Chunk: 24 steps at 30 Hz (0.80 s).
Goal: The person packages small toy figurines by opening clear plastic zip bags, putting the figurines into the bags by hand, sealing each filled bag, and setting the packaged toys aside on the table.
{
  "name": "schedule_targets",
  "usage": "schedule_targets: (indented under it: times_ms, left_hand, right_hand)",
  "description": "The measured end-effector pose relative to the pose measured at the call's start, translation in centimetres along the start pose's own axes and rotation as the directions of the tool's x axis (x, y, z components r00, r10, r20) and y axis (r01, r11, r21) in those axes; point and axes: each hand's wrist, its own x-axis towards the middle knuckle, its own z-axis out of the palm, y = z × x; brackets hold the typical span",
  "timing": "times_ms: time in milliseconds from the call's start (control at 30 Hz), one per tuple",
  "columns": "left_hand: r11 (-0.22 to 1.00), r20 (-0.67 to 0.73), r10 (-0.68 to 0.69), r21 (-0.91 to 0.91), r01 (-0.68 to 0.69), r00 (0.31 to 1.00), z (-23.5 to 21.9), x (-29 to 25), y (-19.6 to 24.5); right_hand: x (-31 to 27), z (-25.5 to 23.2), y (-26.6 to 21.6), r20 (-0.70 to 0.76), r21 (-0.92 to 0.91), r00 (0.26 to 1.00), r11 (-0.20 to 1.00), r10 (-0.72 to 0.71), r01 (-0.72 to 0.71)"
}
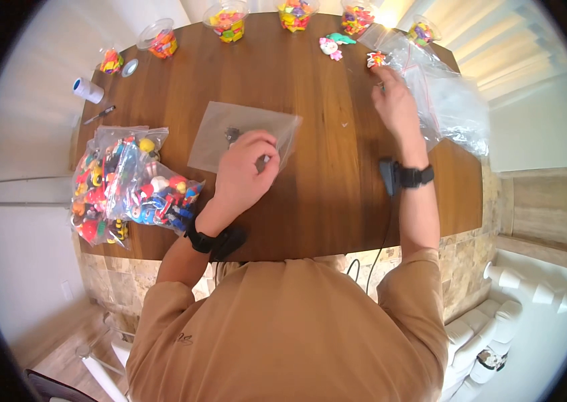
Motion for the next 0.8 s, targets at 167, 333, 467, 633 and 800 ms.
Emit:
schedule_targets:
  times_ms: [167, 333, 467, 633, 800]
  left_hand:
    - [0.994, 0.207, -0.104, 0.041, 0.098, 0.973, 0.2, -0.3, -0.7]
    - [0.986, 0.024, -0.070, -0.148, 0.073, 0.997, 0.8, -0.2, -1.2]
    - [0.987, -0.026, -0.079, -0.143, 0.074, 0.997, 0.2, 0.2, -1.0]
    - [0.995, -0.076, -0.022, -0.101, 0.014, 0.997, 0.4, 0.3, -0.5]
    - [0.997, -0.101, -0.035, -0.077, 0.027, 0.994, -0.2, 0.5, -0.5]
  right_hand:
    - [2.1, 0.1, 7.7, 0.143, -0.277, 0.982, 0.957, 0.126, -0.082]
    - [1.8, -1.0, 5.2, 0.022, -0.269, 0.997, 0.960, -0.068, 0.072]
    - [-2.0, -2.2, -5.2, 0.322, 0.554, 0.945, 0.796, 0.065, -0.244]
    - [-5.3, -0.9, -12.2, 0.568, 0.455, 0.798, 0.885, -0.202, -0.100]
    - [-4.9, -0.4, -12.8, 0.455, 0.404, 0.852, 0.913, -0.259, 0.062]
